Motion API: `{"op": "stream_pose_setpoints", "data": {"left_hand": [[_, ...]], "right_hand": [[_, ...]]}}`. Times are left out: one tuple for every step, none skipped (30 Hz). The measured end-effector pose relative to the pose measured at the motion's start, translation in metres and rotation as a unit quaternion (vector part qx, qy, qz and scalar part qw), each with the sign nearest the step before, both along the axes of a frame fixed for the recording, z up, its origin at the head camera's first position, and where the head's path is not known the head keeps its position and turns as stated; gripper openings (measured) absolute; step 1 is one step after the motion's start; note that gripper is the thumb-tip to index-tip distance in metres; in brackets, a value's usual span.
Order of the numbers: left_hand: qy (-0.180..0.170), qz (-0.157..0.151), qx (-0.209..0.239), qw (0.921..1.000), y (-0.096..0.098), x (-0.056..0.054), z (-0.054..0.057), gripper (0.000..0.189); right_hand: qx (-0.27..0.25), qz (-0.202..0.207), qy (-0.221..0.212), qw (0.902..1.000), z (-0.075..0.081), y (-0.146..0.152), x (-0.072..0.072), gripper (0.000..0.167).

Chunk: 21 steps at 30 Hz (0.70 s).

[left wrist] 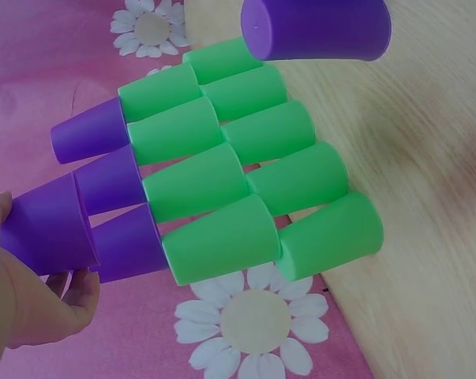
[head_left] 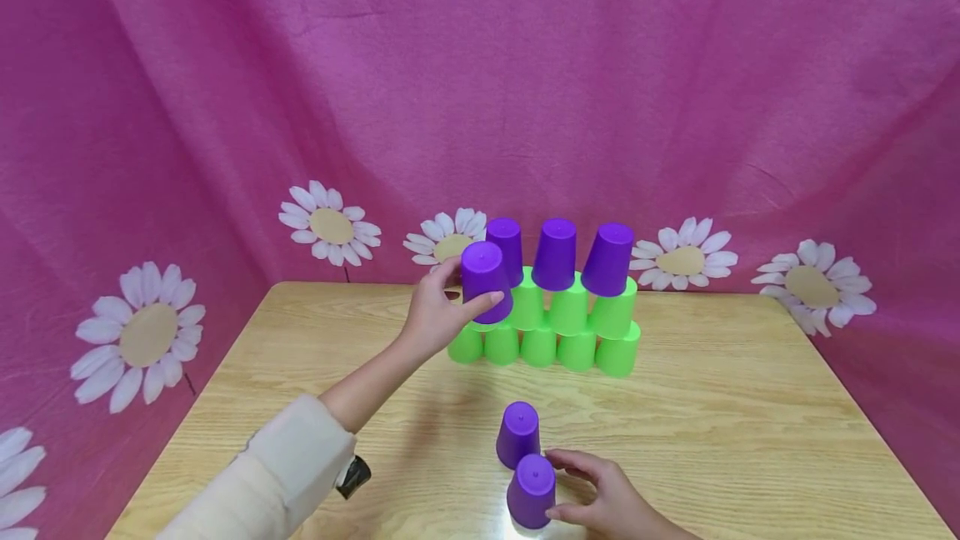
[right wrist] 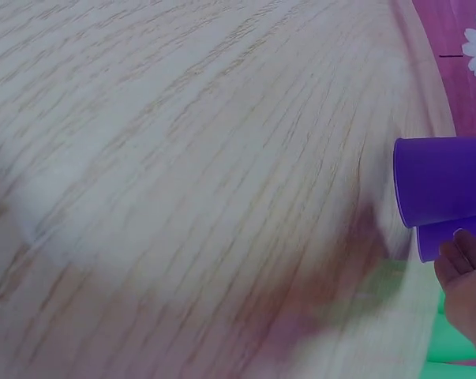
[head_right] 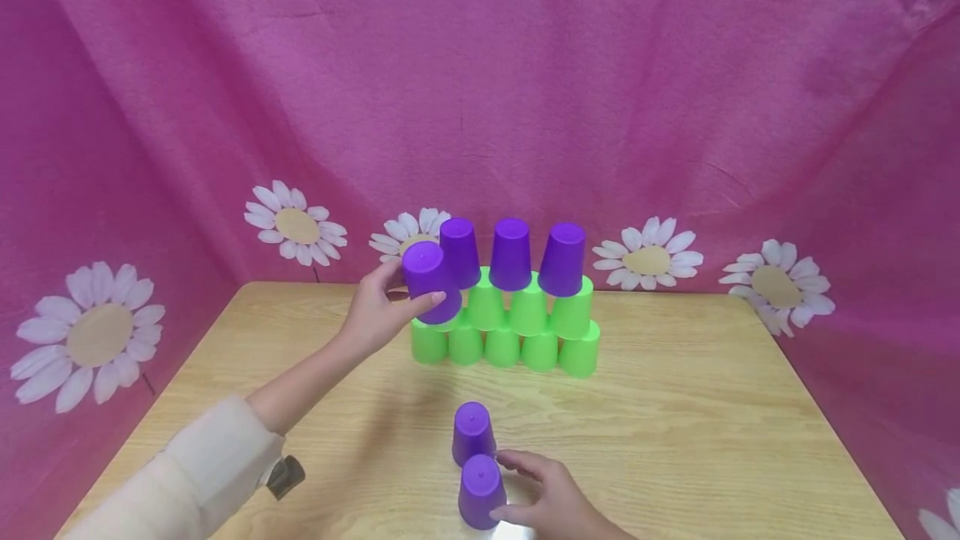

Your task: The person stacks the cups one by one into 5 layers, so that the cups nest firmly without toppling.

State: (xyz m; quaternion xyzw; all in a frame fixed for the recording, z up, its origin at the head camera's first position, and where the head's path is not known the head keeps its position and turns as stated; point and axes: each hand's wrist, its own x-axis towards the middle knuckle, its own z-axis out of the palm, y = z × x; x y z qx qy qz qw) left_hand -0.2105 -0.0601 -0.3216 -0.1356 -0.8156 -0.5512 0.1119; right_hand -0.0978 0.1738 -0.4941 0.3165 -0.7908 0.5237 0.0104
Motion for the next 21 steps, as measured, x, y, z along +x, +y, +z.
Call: {"op": "stream_pose_setpoints", "data": {"left_hand": [[0.002,0.001,-0.003,1.0,0.0,0.0,0.001,0.054],[0.004,0.002,-0.005,1.0,0.001,-0.001,0.002,0.054],[0.005,0.002,-0.007,1.0,0.001,-0.001,0.003,0.054],[0.005,0.002,-0.009,0.9999,0.002,-0.001,0.004,0.053],[0.005,0.002,-0.01,0.9999,0.002,-0.002,0.006,0.053],[0.005,0.001,-0.009,0.9999,0.003,-0.002,0.007,0.053],[0.004,-0.001,-0.005,1.0,0.003,-0.002,0.008,0.053],[0.003,-0.003,-0.002,1.0,0.004,-0.003,0.009,0.053],[0.002,-0.004,0.002,1.0,0.004,-0.003,0.01,0.053],[0.002,-0.005,0.005,1.0,0.005,-0.004,0.011,0.053],[0.002,-0.006,0.006,1.0,0.006,-0.004,0.011,0.053],[0.001,-0.007,0.008,0.9999,0.006,-0.005,0.012,0.053],[0.0,-0.007,0.008,0.9999,0.007,-0.006,0.012,0.053],[0.001,-0.008,0.008,0.9999,0.008,-0.006,0.013,0.053],[0.002,-0.007,0.008,0.9999,0.009,-0.007,0.013,0.053],[0.004,-0.007,0.007,0.9999,0.009,-0.007,0.013,0.054],[0.005,-0.006,0.008,0.9999,0.01,-0.008,0.014,0.054],[0.006,-0.006,0.009,0.9999,0.011,-0.009,0.014,0.054],[0.008,-0.005,0.01,0.9999,0.011,-0.01,0.015,0.054],[0.012,-0.005,0.013,0.9998,0.012,-0.011,0.015,0.054],[0.013,-0.005,0.015,0.9998,0.012,-0.011,0.015,0.054]], "right_hand": [[-0.003,0.002,-0.002,1.0,-0.001,-0.001,0.0,0.052],[-0.006,0.004,-0.004,1.0,-0.002,-0.001,0.0,0.052],[-0.009,0.006,-0.006,0.9999,-0.003,-0.002,0.0,0.051],[-0.013,0.009,-0.009,0.9998,-0.004,-0.003,-0.001,0.052],[-0.017,0.01,-0.013,0.9997,-0.005,-0.004,-0.001,0.052],[-0.022,0.013,-0.016,0.9995,-0.006,-0.005,-0.001,0.052],[-0.031,0.019,-0.021,0.9991,-0.007,-0.006,-0.001,0.052],[-0.04,0.024,-0.03,0.9984,-0.009,-0.007,-0.001,0.052],[-0.049,0.028,-0.039,0.9976,-0.01,-0.008,-0.001,0.052],[-0.056,0.03,-0.047,0.9969,-0.011,-0.009,-0.001,0.052],[-0.061,0.033,-0.053,0.9962,-0.012,-0.009,-0.001,0.052],[-0.064,0.034,-0.057,0.9957,-0.013,-0.01,-0.001,0.052],[-0.063,0.032,-0.058,0.9958,-0.015,-0.011,-0.001,0.052],[-0.059,0.028,-0.057,0.9962,-0.015,-0.012,0.0,0.052],[-0.055,0.025,-0.052,0.9968,-0.016,-0.012,0.0,0.052],[-0.049,0.022,-0.046,0.9975,-0.016,-0.013,0.0,0.051],[-0.045,0.021,-0.042,0.9979,-0.016,-0.013,0.0,0.051],[-0.041,0.017,-0.037,0.9983,-0.016,-0.013,0.0,0.051],[-0.037,0.017,-0.033,0.9986,-0.016,-0.014,0.0,0.05],[-0.035,0.016,-0.031,0.9987,-0.015,-0.014,0.0,0.05],[-0.032,0.013,-0.028,0.999,-0.014,-0.013,0.001,0.05]]}}
